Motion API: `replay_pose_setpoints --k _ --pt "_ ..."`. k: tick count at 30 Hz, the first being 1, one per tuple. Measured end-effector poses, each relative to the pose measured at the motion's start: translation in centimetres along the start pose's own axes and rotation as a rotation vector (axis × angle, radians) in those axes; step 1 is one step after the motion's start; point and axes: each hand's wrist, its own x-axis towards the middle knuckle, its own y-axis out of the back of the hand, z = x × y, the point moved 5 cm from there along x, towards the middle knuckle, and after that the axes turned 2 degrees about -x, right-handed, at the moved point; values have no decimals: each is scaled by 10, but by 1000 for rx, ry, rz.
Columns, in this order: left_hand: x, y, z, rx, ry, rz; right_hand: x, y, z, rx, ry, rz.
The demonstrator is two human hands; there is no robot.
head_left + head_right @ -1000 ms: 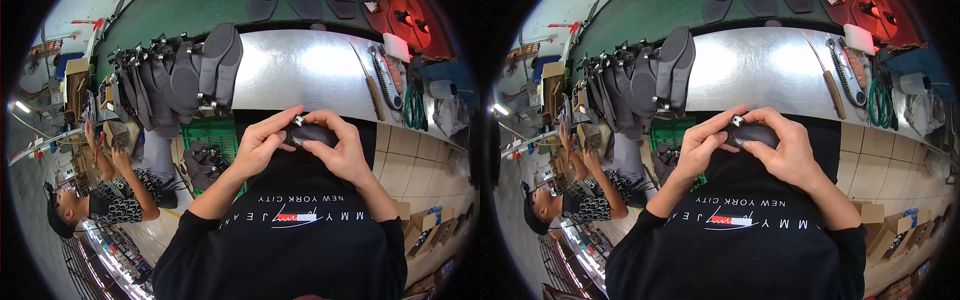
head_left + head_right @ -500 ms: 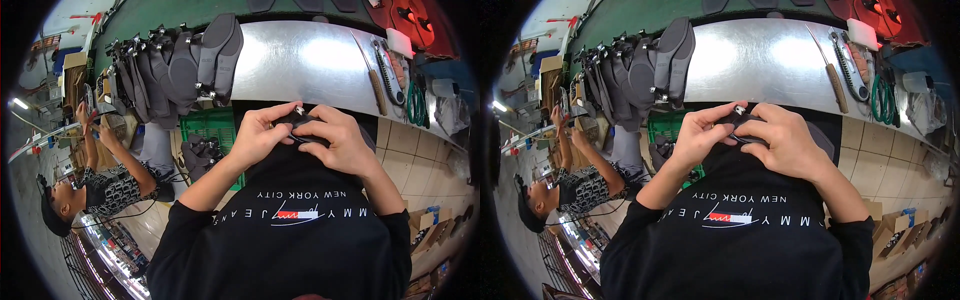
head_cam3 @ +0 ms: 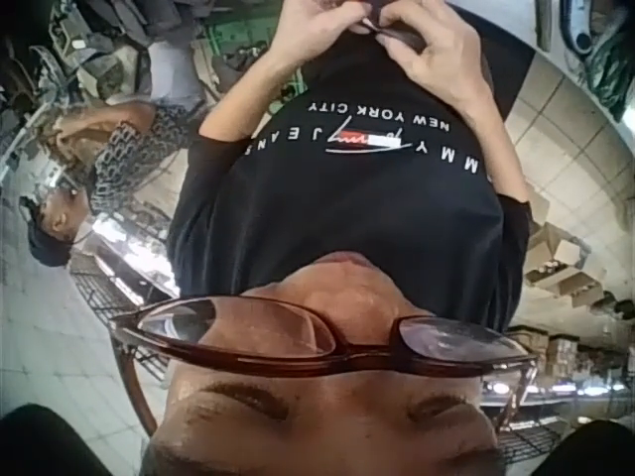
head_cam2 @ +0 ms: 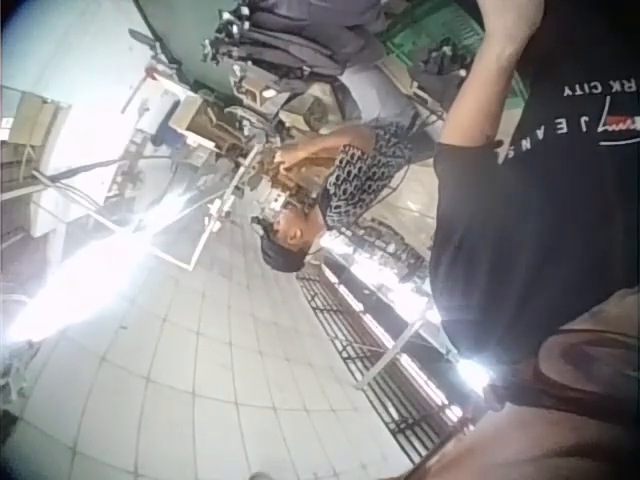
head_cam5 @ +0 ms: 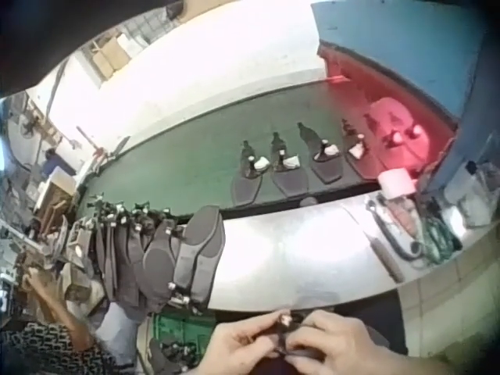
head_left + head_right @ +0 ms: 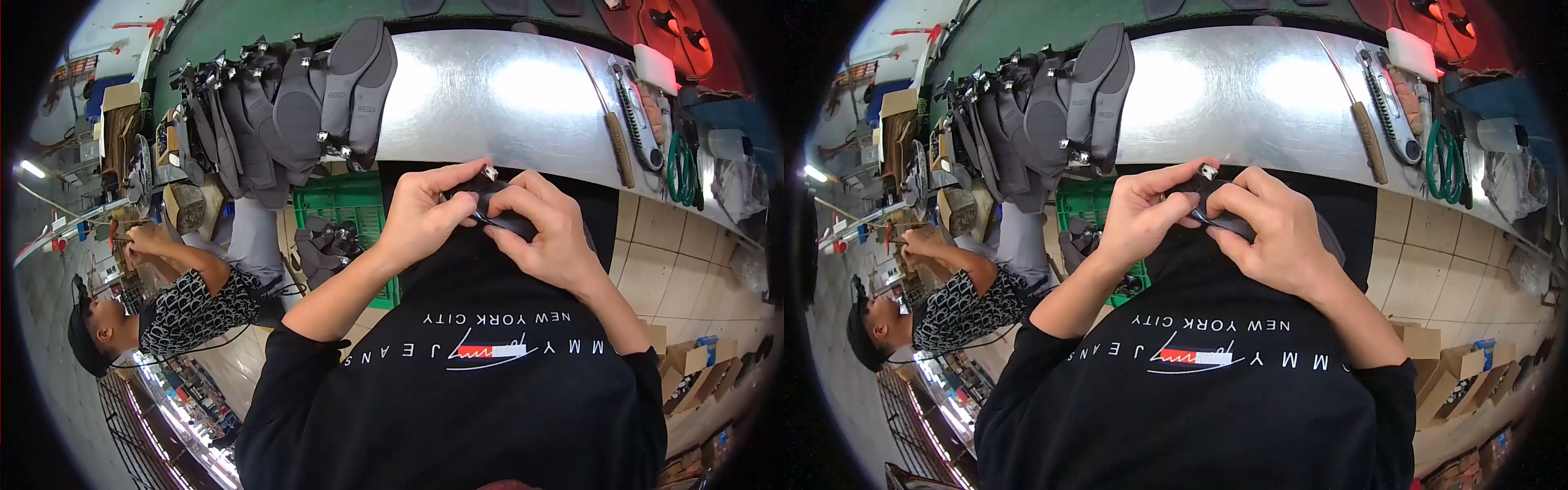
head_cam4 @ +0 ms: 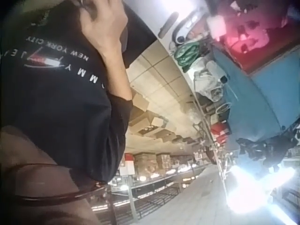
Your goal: The recorder is seen assembling shoe components, specifically attaching decorative buckles to black heel straps using a small tool and then placing them on a conveyor belt.
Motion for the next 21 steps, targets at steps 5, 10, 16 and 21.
replay_pose_setpoints --k 5,10,16,21 --pt "1 1 2 -213 135 55 -3 -2 -3 -152 190 163" --pt "-1 7 1 -409 323 -48 -7 1 -3 -117 248 167" --pt "-4 4 10 -246 11 93 -1 6 -9 -40 142 236" --pt "-3 7 -1 -211 133 12 -3 7 3 -51 79 182"
